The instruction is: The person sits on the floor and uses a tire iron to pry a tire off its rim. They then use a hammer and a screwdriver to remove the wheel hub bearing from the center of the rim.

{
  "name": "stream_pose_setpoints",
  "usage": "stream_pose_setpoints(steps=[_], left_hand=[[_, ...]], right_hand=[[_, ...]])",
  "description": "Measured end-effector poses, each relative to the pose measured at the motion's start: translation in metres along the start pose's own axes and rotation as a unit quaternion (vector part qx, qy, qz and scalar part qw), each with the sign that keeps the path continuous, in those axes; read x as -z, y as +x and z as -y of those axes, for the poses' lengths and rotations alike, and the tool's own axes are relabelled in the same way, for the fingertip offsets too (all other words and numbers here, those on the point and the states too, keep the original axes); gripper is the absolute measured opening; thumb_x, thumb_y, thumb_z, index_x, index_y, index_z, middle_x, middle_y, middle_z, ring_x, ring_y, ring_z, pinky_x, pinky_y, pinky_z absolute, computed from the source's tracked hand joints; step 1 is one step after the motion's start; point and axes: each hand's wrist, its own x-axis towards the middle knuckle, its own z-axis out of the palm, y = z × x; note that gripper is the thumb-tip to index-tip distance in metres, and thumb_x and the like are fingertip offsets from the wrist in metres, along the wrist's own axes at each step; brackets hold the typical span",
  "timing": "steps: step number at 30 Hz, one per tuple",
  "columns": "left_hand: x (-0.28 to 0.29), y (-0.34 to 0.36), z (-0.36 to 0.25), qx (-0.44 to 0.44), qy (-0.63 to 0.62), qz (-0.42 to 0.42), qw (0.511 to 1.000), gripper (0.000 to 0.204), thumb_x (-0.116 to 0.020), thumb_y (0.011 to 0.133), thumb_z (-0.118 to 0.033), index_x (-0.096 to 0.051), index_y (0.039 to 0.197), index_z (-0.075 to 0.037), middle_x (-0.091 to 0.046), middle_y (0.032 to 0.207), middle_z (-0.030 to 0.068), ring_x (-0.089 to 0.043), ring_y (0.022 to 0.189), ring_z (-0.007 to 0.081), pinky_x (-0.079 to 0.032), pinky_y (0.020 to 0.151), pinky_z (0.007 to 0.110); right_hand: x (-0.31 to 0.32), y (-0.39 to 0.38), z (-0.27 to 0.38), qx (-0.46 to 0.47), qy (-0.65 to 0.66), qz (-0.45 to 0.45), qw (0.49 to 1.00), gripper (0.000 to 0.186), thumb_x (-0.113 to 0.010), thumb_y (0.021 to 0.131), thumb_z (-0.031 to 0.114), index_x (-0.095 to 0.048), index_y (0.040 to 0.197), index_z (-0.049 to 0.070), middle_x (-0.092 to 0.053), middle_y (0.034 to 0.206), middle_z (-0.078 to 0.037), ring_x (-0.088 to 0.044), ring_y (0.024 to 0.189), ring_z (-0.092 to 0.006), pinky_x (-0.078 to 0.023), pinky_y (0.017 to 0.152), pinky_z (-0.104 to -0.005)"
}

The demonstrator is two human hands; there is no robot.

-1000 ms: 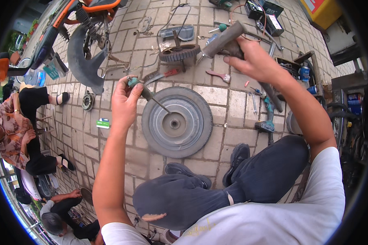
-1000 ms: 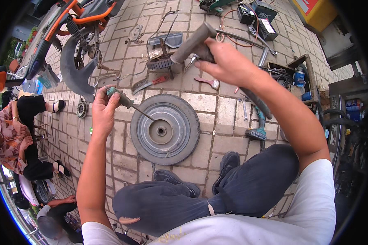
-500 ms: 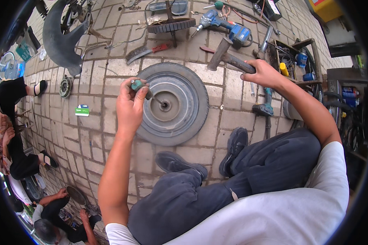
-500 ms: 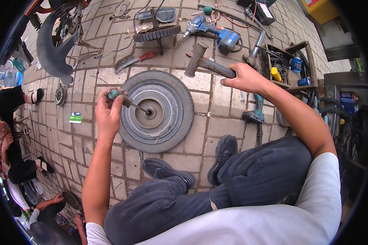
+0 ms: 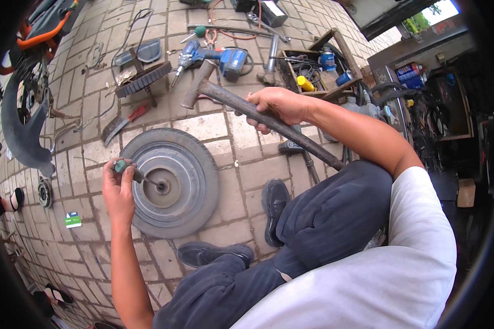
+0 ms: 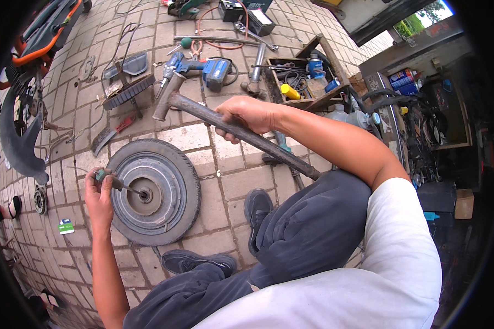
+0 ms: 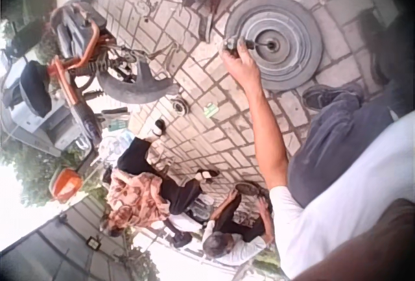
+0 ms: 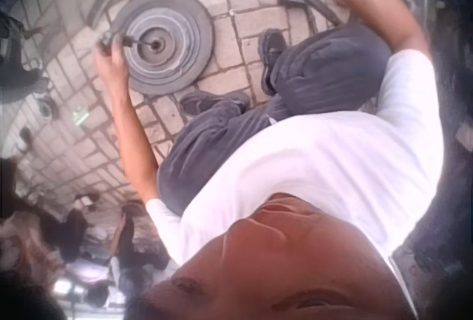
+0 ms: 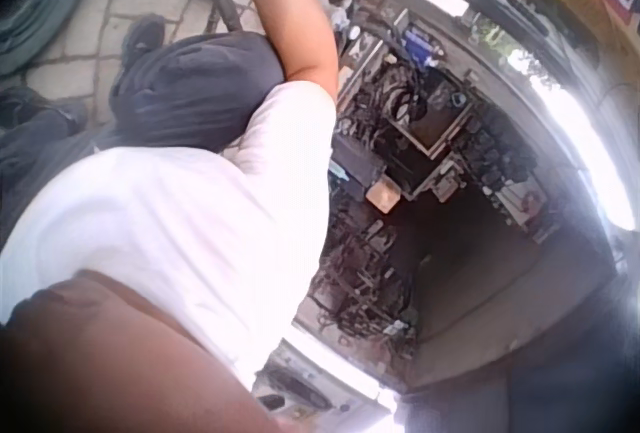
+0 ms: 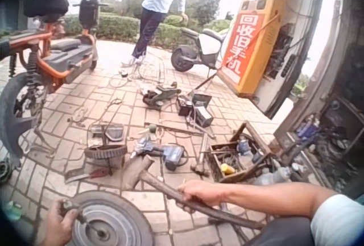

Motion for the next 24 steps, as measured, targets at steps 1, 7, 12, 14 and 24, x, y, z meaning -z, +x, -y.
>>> stream_pose_setpoints(steps=[1,7,12,14,24], left_hand=[[-0.003,0.001,0.000,0.004,0.001,0.003,1.000,0.028,-0.058,0.096,-0.010,-0.048,0.121,-0.001,-0.060,0.107,0.0085,-0.062,0.097,0.0170,-0.051,0.085,0.031],[0.004,-0.002,0.002,0.004,0.003,0.004,1.000,0.026,-0.057,0.096,-0.008,-0.049,0.119,-0.001,-0.060,0.106,0.0083,-0.061,0.097,0.0155,-0.050,0.085,0.030],[0.003,0.005,-0.006,-0.001,0.005,-0.006,1.000,0.027,-0.058,0.097,-0.011,-0.049,0.119,0.000,-0.060,0.106,0.0084,-0.062,0.095,0.0160,-0.050,0.084,0.030],[0.000,0.007,-0.007,-0.011,-0.012,-0.011,1.000,0.027,-0.058,0.097,-0.012,-0.049,0.119,0.000,-0.060,0.106,0.0084,-0.062,0.094,0.0161,-0.051,0.084,0.030],[0.006,0.008,-0.010,0.007,-0.012,-0.027,1.000,0.026,-0.061,0.093,-0.004,-0.051,0.118,0.000,-0.063,0.103,0.0061,-0.060,0.091,0.0106,-0.050,0.081,0.025]], right_hand=[[0.003,-0.001,-0.001,-0.011,0.040,0.009,0.999,0.036,-0.040,0.083,0.013,-0.052,0.113,-0.003,-0.057,0.081,-0.011,-0.058,0.064,-0.0176,-0.050,0.060,-0.0289],[-0.007,-0.001,0.000,0.011,-0.030,-0.031,0.999,0.042,-0.035,0.101,0.037,-0.056,0.107,0.000,-0.059,0.078,-0.009,-0.058,0.061,-0.0161,-0.050,0.058,-0.0290],[0.004,-0.004,-0.011,-0.033,0.021,0.010,0.999,0.077,-0.025,0.093,0.071,-0.056,0.110,0.003,-0.062,0.078,-0.010,-0.059,0.059,-0.0153,-0.049,0.051,-0.0282],[0.014,-0.001,-0.019,-0.091,0.040,0.010,0.995,0.090,-0.017,0.087,0.080,-0.056,0.113,0.002,-0.063,0.077,-0.011,-0.057,0.057,-0.0146,-0.046,0.049,-0.0273],[0.004,0.007,-0.036,-0.094,-0.200,-0.011,0.975,0.038,-0.066,0.091,0.040,-0.057,0.093,0.004,-0.051,0.065,-0.001,-0.050,0.053,-0.0094,-0.039,0.044,-0.0256]])
